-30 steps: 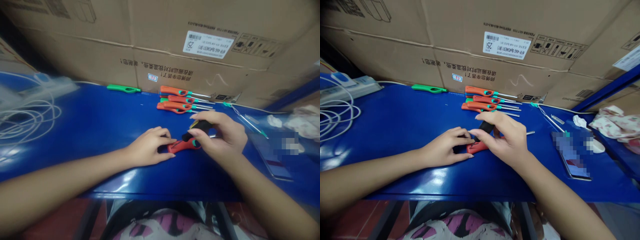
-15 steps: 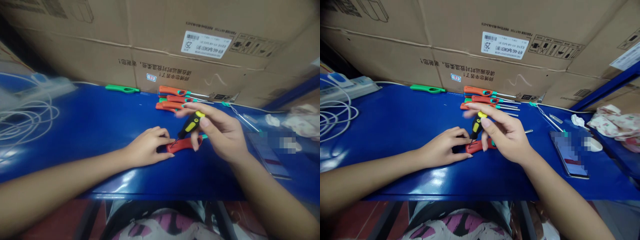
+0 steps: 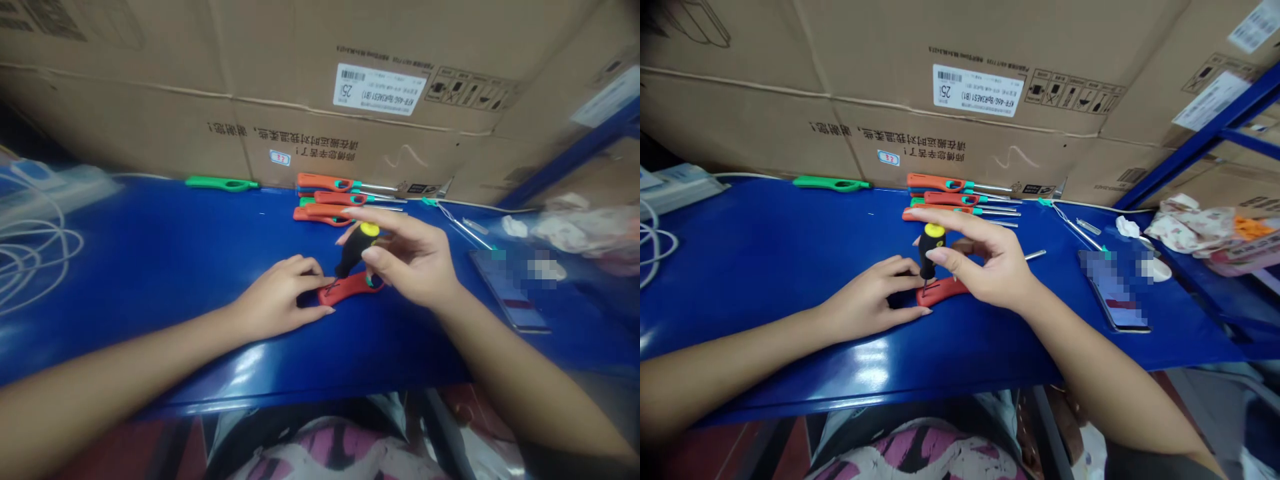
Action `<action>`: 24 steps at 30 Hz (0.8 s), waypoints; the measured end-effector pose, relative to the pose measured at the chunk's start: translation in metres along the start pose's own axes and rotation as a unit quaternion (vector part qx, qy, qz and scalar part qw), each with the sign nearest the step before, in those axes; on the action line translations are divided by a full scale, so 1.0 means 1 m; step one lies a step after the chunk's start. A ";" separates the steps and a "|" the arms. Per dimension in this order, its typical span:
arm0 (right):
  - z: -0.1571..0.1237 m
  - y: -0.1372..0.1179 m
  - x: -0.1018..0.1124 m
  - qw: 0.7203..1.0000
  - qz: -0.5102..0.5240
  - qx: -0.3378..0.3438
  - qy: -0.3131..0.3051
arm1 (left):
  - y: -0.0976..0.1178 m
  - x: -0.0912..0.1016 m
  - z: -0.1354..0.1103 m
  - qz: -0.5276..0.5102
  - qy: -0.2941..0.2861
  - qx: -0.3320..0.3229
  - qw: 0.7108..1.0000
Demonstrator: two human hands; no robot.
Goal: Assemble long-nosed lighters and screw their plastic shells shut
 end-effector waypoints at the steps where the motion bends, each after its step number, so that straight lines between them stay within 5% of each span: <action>1: 0.001 -0.003 0.004 0.999 -0.037 0.030 0.018 | 0.000 0.000 0.000 -0.001 0.001 -0.001 1.000; 5: 0.006 -0.019 0.006 0.982 -0.142 0.127 0.008 | 0.001 0.001 0.001 -0.004 0.007 -0.005 1.000; 9: 0.007 -0.019 -0.001 0.995 -0.062 0.062 -0.054 | 0.001 0.000 0.002 -0.001 0.006 -0.004 1.000; 16: 0.009 -0.034 0.007 0.960 -0.229 0.162 0.025 | -0.001 0.000 0.002 0.006 0.016 -0.001 1.000; 21: 0.006 -0.019 -0.002 0.988 -0.109 0.072 -0.078 | 0.001 0.000 0.002 0.004 0.008 -0.005 1.000; 24: 0.006 -0.022 -0.004 0.989 -0.096 0.078 -0.082 | 0.001 0.001 0.003 0.004 0.016 -0.010 1.000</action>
Point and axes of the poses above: each hand's wrist, its own z-axis towards the middle knuckle, its own x-axis out of the back of the hand, y = z × x, the point moved 7 cm from there along z, towards the middle knuckle, and after that the axes turned 15 degrees about x, right-handed, at the moved point
